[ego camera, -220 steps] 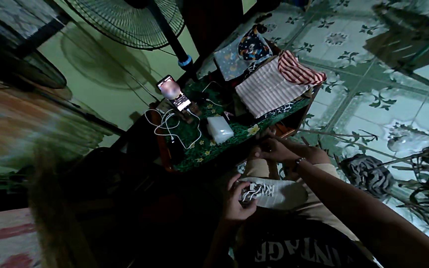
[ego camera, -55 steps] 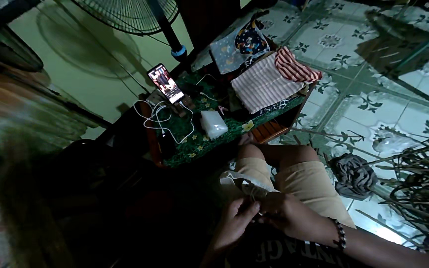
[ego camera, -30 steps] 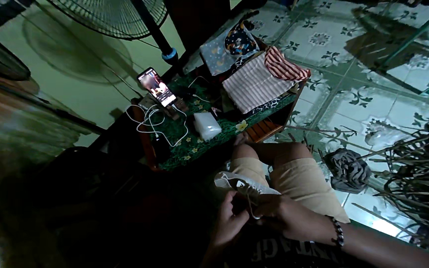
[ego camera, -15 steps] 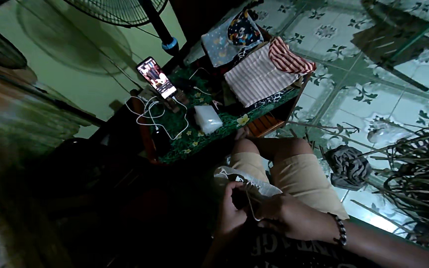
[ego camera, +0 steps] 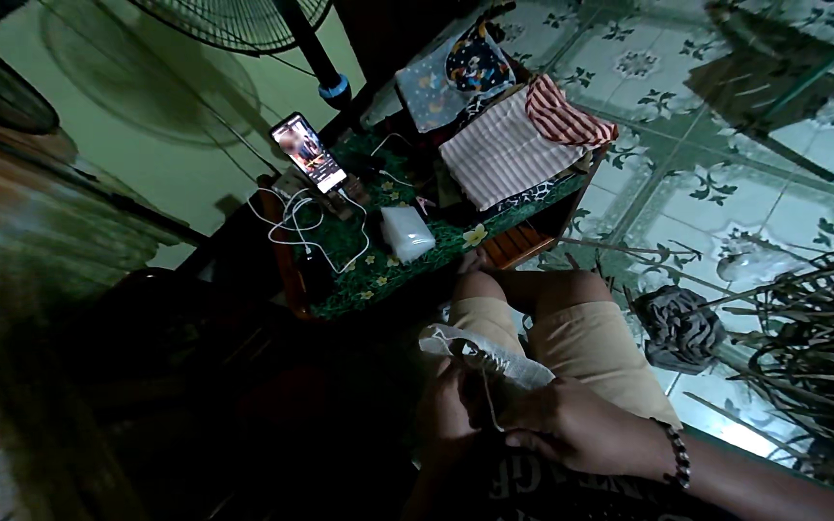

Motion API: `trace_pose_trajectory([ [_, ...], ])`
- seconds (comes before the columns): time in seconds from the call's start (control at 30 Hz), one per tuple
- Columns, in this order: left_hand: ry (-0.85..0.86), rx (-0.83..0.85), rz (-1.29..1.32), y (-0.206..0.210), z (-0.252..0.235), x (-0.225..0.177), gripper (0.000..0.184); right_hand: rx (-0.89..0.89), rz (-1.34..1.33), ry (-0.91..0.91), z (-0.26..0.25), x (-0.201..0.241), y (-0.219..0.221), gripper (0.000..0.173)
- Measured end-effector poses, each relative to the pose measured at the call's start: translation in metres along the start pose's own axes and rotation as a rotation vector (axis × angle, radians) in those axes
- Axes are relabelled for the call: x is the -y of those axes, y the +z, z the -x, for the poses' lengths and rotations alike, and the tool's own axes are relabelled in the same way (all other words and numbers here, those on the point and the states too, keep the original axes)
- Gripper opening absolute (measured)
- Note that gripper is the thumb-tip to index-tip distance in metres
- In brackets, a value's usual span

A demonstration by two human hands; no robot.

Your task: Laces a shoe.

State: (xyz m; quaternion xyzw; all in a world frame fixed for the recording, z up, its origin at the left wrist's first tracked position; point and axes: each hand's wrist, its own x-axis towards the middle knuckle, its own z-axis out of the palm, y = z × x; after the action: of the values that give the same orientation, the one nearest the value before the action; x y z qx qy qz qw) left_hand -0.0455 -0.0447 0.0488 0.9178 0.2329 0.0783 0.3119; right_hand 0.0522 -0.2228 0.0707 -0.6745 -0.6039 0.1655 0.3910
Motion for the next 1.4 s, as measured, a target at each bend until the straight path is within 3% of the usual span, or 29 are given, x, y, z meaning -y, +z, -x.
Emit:
trace_pose_trajectory([
  [0.17,-0.020,-0.028,0.002,0.005,-0.003,-0.001,0.012,-0.023,0.020,-0.046,0.000,0.001,0.000,0.027],
  [0.37,-0.088,0.059,-0.023,-0.002,-0.001,-0.002,0.017,-0.046,0.000,-0.067,0.000,-0.001,-0.002,0.027],
  [0.6,0.005,-0.092,-0.047,0.007,0.007,-0.007,0.018,-0.033,0.031,-0.094,0.000,-0.002,-0.004,0.025],
  [0.87,-0.149,0.168,-0.098,-0.005,-0.004,-0.015,0.019,-0.023,0.037,-0.085,-0.001,-0.004,-0.003,0.024],
  [1.0,-0.180,0.161,0.095,-0.014,-0.006,-0.011,0.020,-0.034,0.042,-0.063,-0.001,-0.005,-0.007,0.024],
  [1.13,-0.085,0.094,0.268,-0.022,-0.011,-0.004,0.014,-0.038,0.056,-0.046,-0.001,-0.006,-0.015,0.023],
  [1.27,0.001,0.152,0.619,-0.033,-0.017,0.005,0.012,-0.059,0.090,-0.041,0.000,-0.005,-0.020,0.023],
  [1.4,0.064,0.192,0.768,-0.043,-0.022,0.013,0.021,-0.068,0.124,-0.062,0.000,-0.002,-0.024,0.020],
])
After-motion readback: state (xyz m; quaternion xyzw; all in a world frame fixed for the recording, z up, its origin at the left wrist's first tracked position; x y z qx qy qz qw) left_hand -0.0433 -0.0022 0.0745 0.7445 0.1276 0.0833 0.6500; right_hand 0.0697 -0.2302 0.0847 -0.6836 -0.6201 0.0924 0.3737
